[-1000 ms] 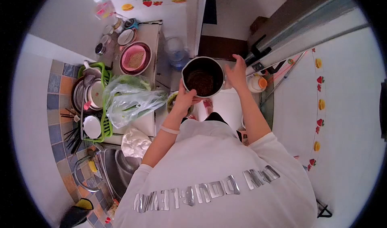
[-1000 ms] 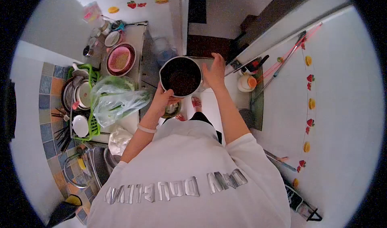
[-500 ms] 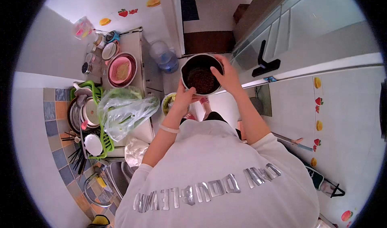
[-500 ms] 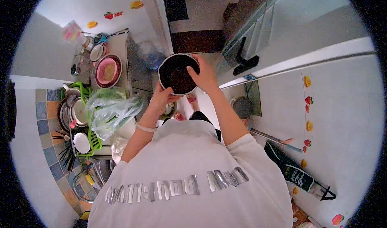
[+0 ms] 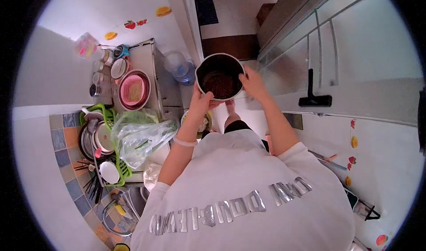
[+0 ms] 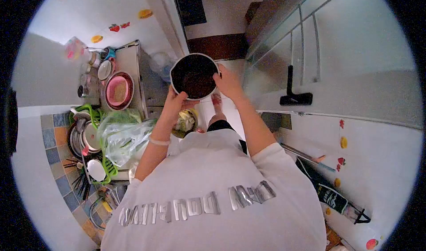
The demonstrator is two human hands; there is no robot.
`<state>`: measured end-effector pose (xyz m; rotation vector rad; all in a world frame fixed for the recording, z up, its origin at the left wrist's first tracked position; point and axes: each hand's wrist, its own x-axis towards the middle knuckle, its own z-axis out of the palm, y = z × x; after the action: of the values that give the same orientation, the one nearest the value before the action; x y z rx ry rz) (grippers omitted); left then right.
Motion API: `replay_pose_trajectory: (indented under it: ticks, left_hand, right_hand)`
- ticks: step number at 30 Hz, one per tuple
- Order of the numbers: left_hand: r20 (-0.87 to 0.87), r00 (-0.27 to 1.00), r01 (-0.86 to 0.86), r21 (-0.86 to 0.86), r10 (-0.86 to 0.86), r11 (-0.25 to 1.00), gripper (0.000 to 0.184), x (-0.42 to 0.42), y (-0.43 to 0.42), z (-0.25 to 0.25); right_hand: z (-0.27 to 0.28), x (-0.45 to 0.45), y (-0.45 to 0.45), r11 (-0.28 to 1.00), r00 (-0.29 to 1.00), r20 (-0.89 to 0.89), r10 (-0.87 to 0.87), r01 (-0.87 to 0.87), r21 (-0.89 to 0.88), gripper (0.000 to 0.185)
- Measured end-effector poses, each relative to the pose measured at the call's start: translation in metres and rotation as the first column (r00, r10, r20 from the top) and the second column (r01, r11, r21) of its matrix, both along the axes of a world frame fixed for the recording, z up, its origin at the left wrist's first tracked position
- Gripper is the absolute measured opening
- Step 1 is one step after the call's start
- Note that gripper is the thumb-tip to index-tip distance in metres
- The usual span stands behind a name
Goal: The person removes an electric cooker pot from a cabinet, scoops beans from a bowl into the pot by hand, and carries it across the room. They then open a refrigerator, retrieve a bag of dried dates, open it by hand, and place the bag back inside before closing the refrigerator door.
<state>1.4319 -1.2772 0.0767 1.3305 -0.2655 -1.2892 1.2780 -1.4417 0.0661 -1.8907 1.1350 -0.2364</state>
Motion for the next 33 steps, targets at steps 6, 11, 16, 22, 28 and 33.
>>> replay_pose_trajectory:
  ticks: [6,11,16,22,28,33]
  left_hand:
    - [-0.001,1.000,0.017,0.065,-0.017,0.998,0.059,0.026,-0.067,-0.011]
    - [-0.034,0.999,-0.010,0.120,0.014,0.993,0.058,0.047,-0.152,-0.020]
    - [-0.080,0.996,0.037,0.104,-0.029,0.994,0.073,0.070,-0.248,-0.037]
    - [0.103,0.993,0.048,0.139,-0.062,0.989,0.077,0.085,-0.353,-0.045]
    - [0.093,0.986,0.127,0.100,-0.137,0.987,0.078,0.100,-0.441,-0.042]
    - [0.118,0.974,0.175,0.159,-0.195,0.972,0.075,0.137,-0.524,-0.062]
  right_hand:
    - [-0.007,0.028,-0.070,0.998,0.998,-0.016,0.059,-0.059,-0.014,0.041]
    - [0.013,0.064,-0.167,0.981,0.957,-0.220,0.191,-0.181,0.062,0.036]
    - [0.011,0.076,-0.264,0.977,0.944,-0.251,0.212,-0.196,0.087,0.040]
    - [0.012,0.069,-0.348,0.988,0.977,-0.166,0.136,-0.122,0.091,0.047]
    - [0.020,0.071,-0.430,0.990,0.990,-0.107,0.096,-0.084,0.112,0.048]
    - [-0.001,0.099,-0.508,0.996,0.991,-0.106,0.084,-0.080,0.045,0.047]
